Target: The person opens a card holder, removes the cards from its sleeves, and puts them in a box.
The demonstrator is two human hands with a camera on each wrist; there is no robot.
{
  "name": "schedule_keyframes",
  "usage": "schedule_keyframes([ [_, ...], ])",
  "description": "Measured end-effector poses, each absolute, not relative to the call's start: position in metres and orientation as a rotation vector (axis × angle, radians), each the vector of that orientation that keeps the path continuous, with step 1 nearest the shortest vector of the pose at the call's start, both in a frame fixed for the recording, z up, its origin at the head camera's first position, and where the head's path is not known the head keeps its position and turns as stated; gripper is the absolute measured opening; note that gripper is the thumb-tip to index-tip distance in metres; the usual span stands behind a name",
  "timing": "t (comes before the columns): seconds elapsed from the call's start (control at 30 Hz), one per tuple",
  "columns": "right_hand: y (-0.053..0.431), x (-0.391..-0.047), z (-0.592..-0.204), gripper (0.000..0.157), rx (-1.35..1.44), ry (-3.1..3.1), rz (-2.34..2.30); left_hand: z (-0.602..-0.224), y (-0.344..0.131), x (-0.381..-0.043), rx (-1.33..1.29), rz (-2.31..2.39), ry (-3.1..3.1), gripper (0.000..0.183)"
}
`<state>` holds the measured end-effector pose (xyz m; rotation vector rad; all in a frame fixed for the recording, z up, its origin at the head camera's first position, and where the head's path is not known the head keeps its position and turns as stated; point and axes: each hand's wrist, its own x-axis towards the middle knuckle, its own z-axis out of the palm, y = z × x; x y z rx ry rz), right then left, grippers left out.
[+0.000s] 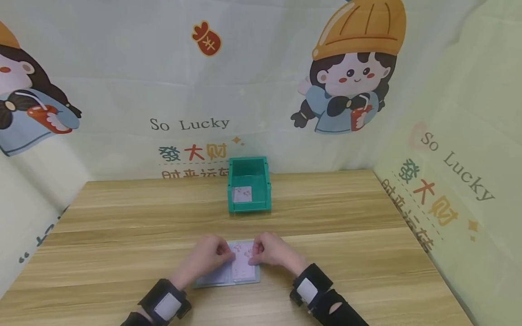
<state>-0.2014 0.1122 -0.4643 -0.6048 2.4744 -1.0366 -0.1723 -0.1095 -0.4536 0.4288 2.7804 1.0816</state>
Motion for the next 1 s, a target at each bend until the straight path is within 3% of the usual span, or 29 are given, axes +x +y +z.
schedule_keyframes([
  [0.47, 0.1119, -0.2017, -0.4642, 0.022, -0.61, 2.477, -1.029, -0.4625, -0.1046, -0.1802, 0.319, 1.042, 2.727, 0.034],
  [1.0, 0.1112, -0.2018, -0.466, 0.023, -0.577, 2.475, -1.025, -0.4621, -0.1065, -0.1823, 0.302, 1.073, 2.686, 0.032],
])
